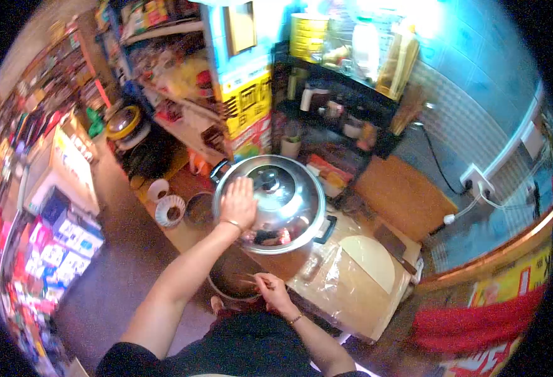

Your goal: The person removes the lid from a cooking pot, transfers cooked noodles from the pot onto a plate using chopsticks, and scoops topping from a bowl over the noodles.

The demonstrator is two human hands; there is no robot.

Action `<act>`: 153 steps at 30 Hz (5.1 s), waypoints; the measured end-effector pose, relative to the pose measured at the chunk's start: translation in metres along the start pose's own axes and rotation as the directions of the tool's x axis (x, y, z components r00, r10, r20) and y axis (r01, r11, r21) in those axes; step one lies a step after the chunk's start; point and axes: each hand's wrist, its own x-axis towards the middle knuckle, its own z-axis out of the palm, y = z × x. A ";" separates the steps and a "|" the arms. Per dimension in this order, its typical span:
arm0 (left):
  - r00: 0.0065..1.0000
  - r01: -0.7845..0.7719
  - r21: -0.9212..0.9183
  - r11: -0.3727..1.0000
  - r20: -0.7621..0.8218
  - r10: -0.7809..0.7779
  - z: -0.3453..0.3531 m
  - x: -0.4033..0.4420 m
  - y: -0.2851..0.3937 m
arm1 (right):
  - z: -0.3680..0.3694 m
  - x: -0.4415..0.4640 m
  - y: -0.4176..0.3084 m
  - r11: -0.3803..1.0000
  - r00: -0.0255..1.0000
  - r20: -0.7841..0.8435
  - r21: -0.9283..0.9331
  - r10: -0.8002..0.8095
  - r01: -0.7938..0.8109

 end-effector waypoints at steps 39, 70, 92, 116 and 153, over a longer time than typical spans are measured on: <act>0.290 0.106 -0.623 -0.775 0.765 -0.575 0.560 -0.269 -0.423 | 0.202 0.068 0.037 0.857 0.867 -0.460 -0.351 0.193 -0.377; 0.371 0.927 -0.326 -0.183 0.866 0.335 0.139 -0.243 0.026 | -0.012 -0.235 0.015 0.913 0.303 -0.952 -0.079 0.050 -0.400; 0.754 -0.125 -0.919 0.374 0.158 0.638 0.021 -0.106 0.104 | -0.080 -0.184 -0.008 0.954 0.464 -0.885 -0.163 -0.029 -0.251; 0.952 -0.255 -0.237 0.937 -0.230 0.201 0.012 0.024 -0.025 | 0.020 -0.023 -0.066 0.870 0.884 -0.265 -0.425 -0.385 0.251; 0.948 -0.258 -0.266 0.929 -0.256 0.190 0.012 0.022 -0.025 | 0.034 -0.047 -0.053 0.887 0.909 -0.268 -0.424 -0.318 0.184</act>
